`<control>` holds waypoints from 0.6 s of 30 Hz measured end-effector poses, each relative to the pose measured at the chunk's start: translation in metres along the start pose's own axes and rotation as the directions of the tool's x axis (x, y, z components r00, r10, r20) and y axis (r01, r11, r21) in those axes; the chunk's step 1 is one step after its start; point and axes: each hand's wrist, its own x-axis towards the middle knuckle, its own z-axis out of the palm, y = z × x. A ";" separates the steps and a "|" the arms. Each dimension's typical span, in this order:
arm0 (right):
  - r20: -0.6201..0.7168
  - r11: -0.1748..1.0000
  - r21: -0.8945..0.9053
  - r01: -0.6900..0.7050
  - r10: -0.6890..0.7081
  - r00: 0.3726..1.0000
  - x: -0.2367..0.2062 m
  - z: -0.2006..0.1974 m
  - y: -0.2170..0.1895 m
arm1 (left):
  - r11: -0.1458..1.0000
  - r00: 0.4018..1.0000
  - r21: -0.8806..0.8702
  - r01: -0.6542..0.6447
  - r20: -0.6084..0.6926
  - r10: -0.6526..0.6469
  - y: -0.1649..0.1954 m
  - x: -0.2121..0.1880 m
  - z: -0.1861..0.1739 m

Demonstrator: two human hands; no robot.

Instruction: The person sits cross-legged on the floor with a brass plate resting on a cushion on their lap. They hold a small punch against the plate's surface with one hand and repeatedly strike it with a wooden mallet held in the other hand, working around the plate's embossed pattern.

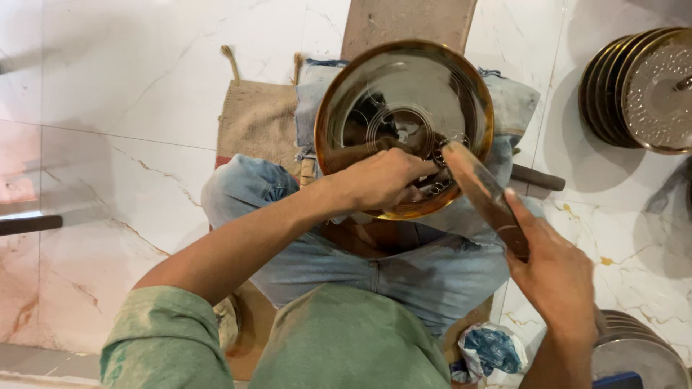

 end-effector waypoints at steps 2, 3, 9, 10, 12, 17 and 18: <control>-0.134 0.855 0.515 -0.063 0.153 0.979 0.000 0.019 -0.004 | 1.000 0.999 -0.002 -0.011 0.037 0.011 -0.001 0.000 -0.002; -0.162 0.688 0.724 -0.054 0.246 0.956 -0.001 0.024 -0.003 | 0.999 0.998 0.005 -0.034 0.054 0.033 -0.003 0.001 -0.002; -0.292 0.579 0.811 0.088 0.270 0.918 -0.020 0.054 -0.015 | 0.996 0.983 0.054 -0.067 0.175 0.057 -0.003 0.004 -0.008; -0.269 0.775 0.632 0.024 0.190 0.944 -0.028 0.054 -0.012 | 0.995 0.979 0.068 -0.066 0.197 0.052 0.000 0.004 -0.009; -0.170 0.989 0.147 -0.031 0.056 0.984 -0.040 0.056 -0.006 | 0.992 0.984 -0.014 -0.124 0.129 0.124 0.012 0.002 -0.016; -0.060 0.714 0.644 -0.276 0.407 0.911 -0.056 0.081 -0.013 | 1.000 0.889 0.029 -0.001 -0.458 0.014 0.082 -0.023 -0.028; -0.002 0.648 0.681 -0.342 0.469 0.883 -0.057 0.084 -0.014 | 0.994 0.890 0.088 0.068 -0.455 -0.021 0.105 -0.039 -0.019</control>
